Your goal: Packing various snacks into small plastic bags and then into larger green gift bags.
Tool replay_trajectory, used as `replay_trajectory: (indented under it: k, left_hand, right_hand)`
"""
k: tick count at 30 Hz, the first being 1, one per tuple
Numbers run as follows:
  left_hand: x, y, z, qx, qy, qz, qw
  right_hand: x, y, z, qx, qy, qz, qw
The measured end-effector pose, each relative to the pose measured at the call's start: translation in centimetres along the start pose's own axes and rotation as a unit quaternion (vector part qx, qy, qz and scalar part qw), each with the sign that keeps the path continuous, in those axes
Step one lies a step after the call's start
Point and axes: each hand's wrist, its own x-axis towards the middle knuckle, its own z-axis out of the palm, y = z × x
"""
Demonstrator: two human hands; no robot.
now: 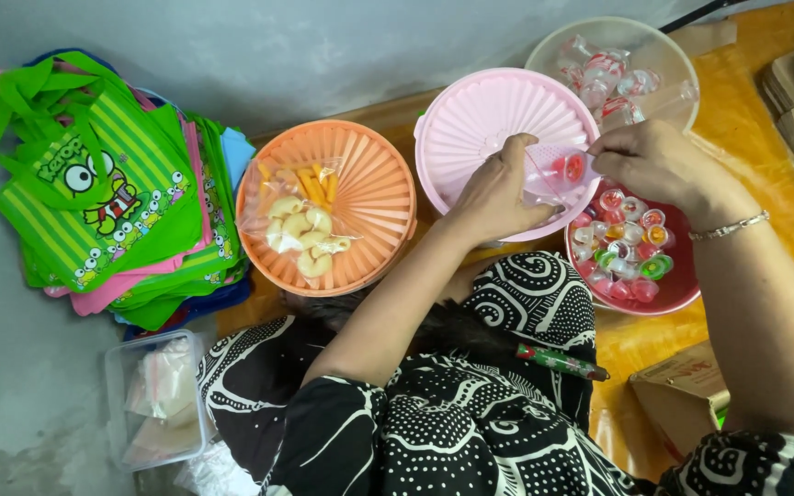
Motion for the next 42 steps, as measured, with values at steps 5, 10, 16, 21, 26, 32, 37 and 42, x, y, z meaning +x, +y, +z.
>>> replay_trajectory:
  k: [5, 10, 16, 21, 26, 32, 37, 42]
  left_hand:
    - [0.4, 0.3, -0.7, -0.024, 0.005, -0.043, 0.999]
    - [1.0, -0.1, 0.4, -0.017, 0.049, 0.003, 0.999]
    - [0.5, 0.8, -0.2, -0.075, 0.042, 0.013, 0.996]
    - [0.8, -1.6, 0.4, -0.153, 0.058, 0.05, 0.985]
    - [1.0, -2.0, 0.8, -0.222, 0.12, 0.048, 0.966]
    - [0.8, -2.0, 0.6, -0.227, 0.162, -0.034, 0.96]
    - [0.3, -1.1, 0.3, -0.271, 0.229, -0.057, 0.933]
    - [0.7, -2.2, 1.6, -0.268, 0.243, -0.046, 0.931]
  right_hand:
    - [0.6, 0.3, -0.2, -0.074, 0.001, -0.021, 0.997]
    - [-0.3, -2.0, -0.7, -0.254, 0.046, 0.023, 0.966]
    - [-1.6, -5.8, -1.0, -0.375, 0.027, -0.001, 0.927]
    - [-1.5, -5.3, 0.3, -0.425, 0.073, -0.03, 0.902]
    - [-2.9, -4.2, 1.5, -0.493, 0.193, -0.087, 0.844]
    - [-4.1, -3.0, 0.9, -0.409, 0.243, -0.058, 0.877]
    - [-3.8, -2.9, 1.5, 0.062, 0.196, -0.046, 0.977]
    - [0.3, -0.3, 7.2, 0.374, 0.133, -0.093, 0.913]
